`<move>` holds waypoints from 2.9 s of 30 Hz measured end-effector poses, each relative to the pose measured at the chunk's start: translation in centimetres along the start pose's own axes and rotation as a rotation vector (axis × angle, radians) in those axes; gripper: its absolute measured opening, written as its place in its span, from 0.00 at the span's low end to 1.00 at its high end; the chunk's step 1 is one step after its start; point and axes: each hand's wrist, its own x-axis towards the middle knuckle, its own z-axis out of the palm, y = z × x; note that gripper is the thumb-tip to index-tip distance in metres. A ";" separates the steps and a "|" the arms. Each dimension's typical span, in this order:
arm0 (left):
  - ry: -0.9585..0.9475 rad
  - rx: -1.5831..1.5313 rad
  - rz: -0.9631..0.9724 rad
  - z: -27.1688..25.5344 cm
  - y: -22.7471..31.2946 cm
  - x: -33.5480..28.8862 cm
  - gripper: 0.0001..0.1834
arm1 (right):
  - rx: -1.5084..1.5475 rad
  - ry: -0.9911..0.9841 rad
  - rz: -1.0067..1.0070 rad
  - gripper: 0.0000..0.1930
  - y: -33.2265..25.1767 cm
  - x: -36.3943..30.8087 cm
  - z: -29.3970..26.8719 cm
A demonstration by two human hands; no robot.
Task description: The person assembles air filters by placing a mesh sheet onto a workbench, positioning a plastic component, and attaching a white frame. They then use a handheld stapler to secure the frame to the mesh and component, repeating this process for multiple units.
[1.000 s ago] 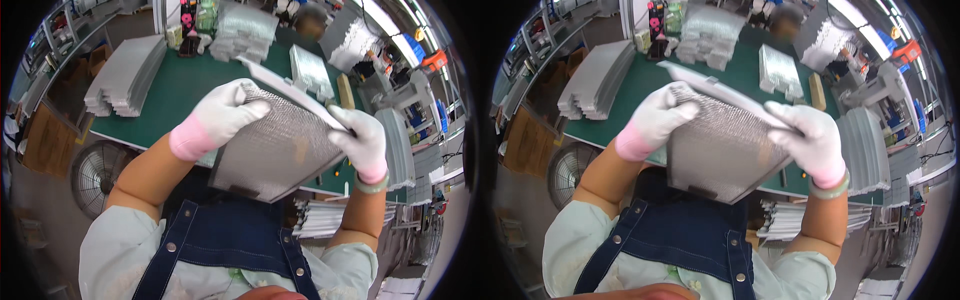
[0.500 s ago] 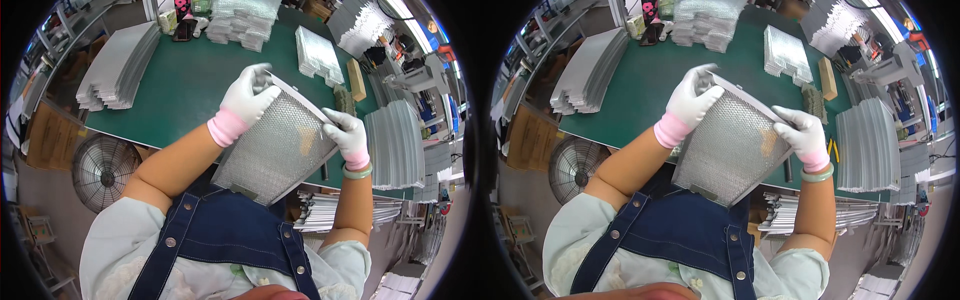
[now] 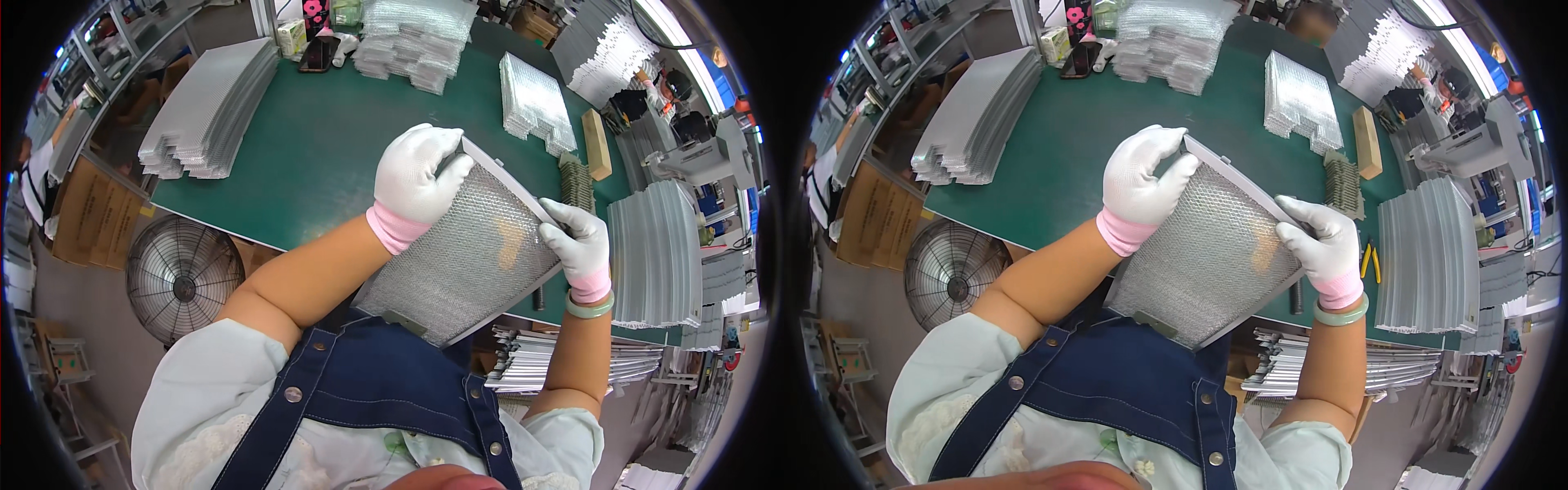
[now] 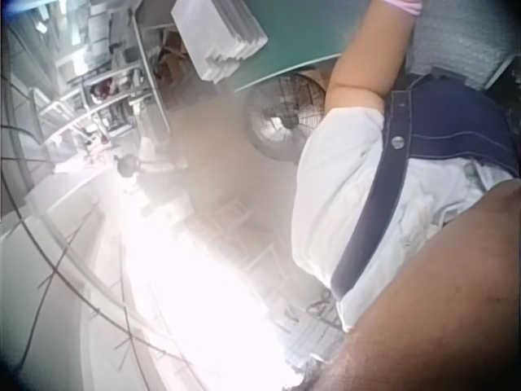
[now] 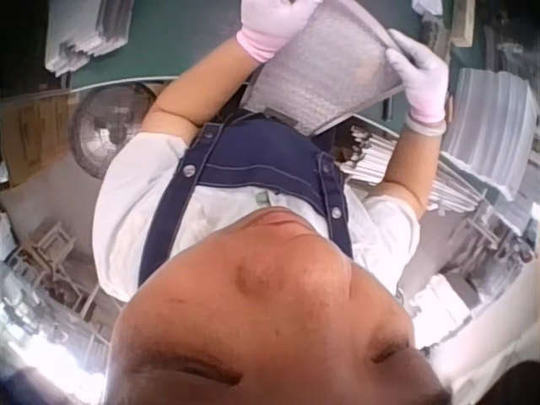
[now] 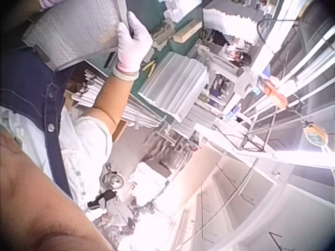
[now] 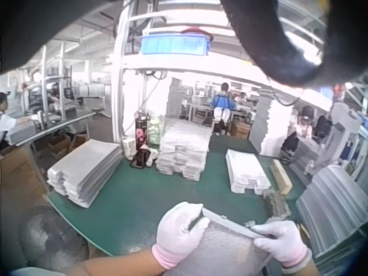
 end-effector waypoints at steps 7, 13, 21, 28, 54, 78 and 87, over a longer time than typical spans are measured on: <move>-0.239 -0.749 -0.578 -1.0 1.7 0.0 0.27 | -0.016 -0.002 -0.040 0.19 0.5 -0.3 -1.0; -0.298 -0.898 -0.693 -2.3 1.4 0.6 0.26 | -0.032 -0.035 -0.066 0.19 0.5 -0.2 -0.8; -0.364 -0.959 -0.714 -3.6 1.7 1.0 0.20 | -0.021 -0.101 -0.166 0.20 1.5 0.0 -1.4; -0.403 -0.967 -0.715 -4.2 2.3 0.8 0.20 | 0.028 -0.112 -0.197 0.20 1.1 -0.6 -1.6; -0.216 -0.048 -0.217 -3.6 1.5 -5.4 0.33 | -0.887 0.301 -0.667 0.17 -2.3 3.6 9.9; -0.476 0.067 0.869 3.6 11.4 9.5 0.12 | 0.148 0.768 -0.509 0.20 1.3 -8.3 7.4; -0.571 0.141 0.364 6.2 8.3 0.8 0.39 | 0.223 0.190 -0.172 0.20 8.2 -7.3 7.0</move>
